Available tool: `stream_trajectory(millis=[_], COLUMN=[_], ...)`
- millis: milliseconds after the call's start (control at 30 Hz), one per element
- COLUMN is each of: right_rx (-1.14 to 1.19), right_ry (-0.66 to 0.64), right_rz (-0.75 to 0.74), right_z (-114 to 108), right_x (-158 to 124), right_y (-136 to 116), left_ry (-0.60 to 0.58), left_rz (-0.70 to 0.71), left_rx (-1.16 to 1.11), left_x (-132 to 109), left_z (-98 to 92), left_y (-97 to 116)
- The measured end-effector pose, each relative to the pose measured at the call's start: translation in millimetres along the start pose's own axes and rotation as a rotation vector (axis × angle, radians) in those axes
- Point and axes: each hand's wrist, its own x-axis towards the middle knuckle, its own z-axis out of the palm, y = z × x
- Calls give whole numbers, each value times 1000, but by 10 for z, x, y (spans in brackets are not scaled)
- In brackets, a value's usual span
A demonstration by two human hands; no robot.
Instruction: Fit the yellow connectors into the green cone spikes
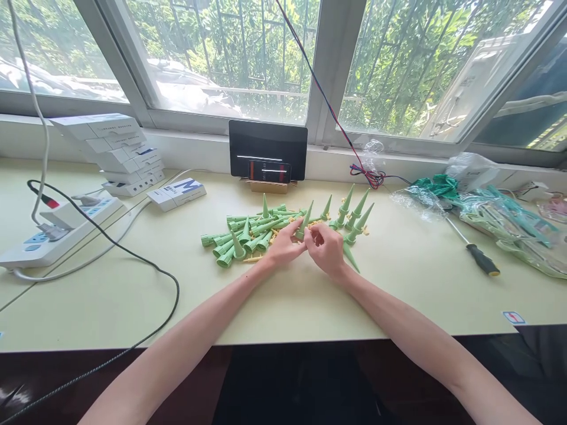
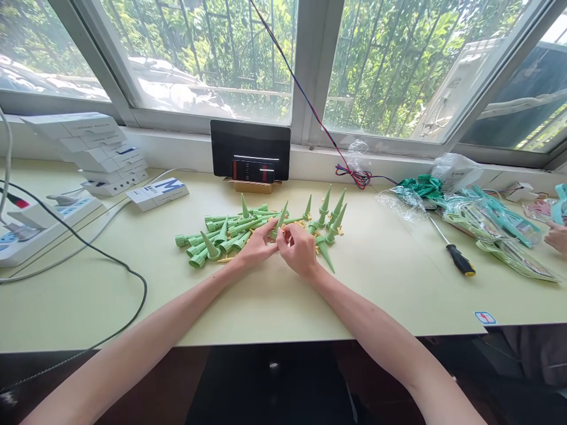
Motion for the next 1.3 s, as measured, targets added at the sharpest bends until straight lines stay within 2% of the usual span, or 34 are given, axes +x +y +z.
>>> stream_trajectory(millis=[267, 567, 1033, 1300], right_rx=[-58, 13, 64, 134], right_ry=[-22, -58, -38, 19], right_rz=[-136, -52, -27, 22], right_z=[1, 7, 10, -12], right_x=[14, 23, 30, 24], right_y=[35, 12, 4, -68], left_ry=[-72, -66, -60, 31], left_rz=[-39, -87, -96, -105], left_rx=[-135, -297, -309, -338], left_x=[18, 12, -5, -6], left_z=[-41, -12, 1, 30], left_y=[-38, -31, 9, 86])
